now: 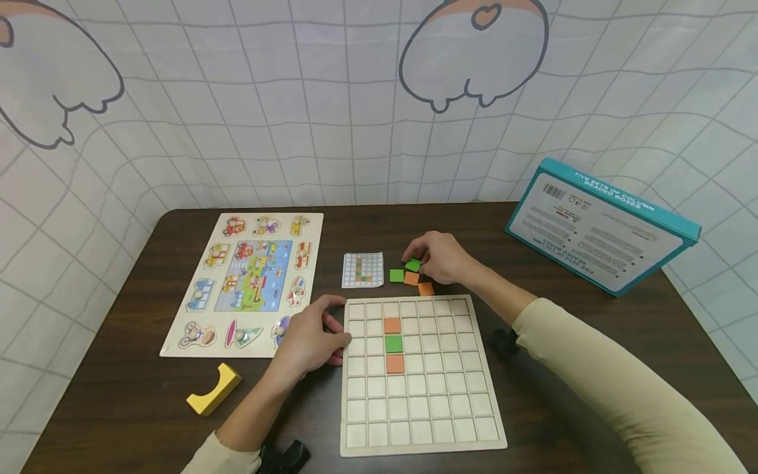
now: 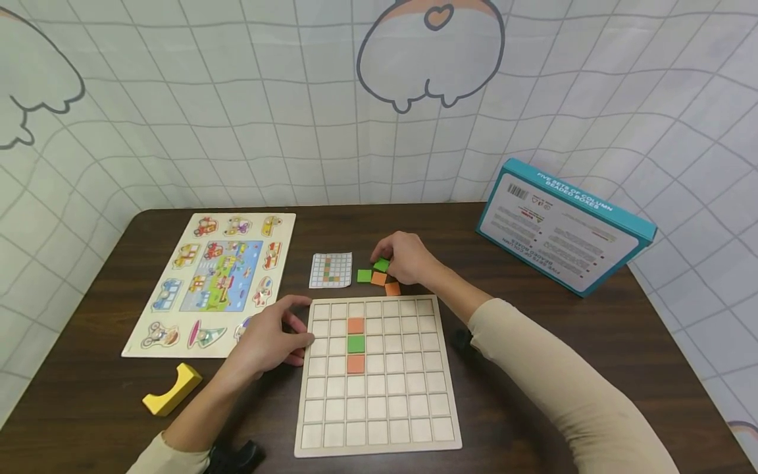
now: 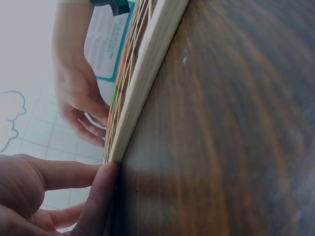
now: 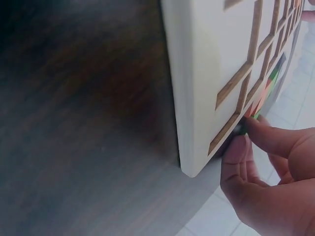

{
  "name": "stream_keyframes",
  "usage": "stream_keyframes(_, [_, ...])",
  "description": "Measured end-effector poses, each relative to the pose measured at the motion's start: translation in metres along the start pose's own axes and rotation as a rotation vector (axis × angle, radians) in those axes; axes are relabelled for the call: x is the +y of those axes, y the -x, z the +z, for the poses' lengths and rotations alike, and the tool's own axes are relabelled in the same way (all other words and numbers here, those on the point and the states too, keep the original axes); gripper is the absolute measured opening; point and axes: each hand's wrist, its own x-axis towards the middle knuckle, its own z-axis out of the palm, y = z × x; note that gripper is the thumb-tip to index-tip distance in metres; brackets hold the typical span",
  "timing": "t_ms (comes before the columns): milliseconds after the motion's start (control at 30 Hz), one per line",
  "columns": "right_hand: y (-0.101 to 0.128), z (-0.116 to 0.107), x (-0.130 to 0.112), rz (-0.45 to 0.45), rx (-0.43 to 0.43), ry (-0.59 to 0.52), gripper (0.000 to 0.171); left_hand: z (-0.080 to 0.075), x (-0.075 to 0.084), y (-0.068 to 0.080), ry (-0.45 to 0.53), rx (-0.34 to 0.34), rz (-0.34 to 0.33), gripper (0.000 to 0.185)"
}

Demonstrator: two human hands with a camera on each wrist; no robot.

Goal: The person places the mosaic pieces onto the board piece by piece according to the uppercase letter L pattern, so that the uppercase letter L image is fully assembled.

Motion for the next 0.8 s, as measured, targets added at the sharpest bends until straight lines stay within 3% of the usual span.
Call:
stream_keyframes(267, [0.003,-0.0011,0.0003,-0.016,-0.017,-0.004,0.026,0.0009,-0.0009,-0.0003,0.015,0.001,0.001,0.061])
stream_keyframes(500, [0.0059,-0.0036,-0.0012,-0.066,0.026,0.003,0.026,0.0006,0.0011,-0.0011,0.007,0.009,0.002,0.062])
stream_keyframes(800, [0.0095,-0.0052,-0.006,-0.046,0.023,-0.02,0.023,0.0008,0.0004,-0.0002,0.02,-0.002,-0.007,0.061])
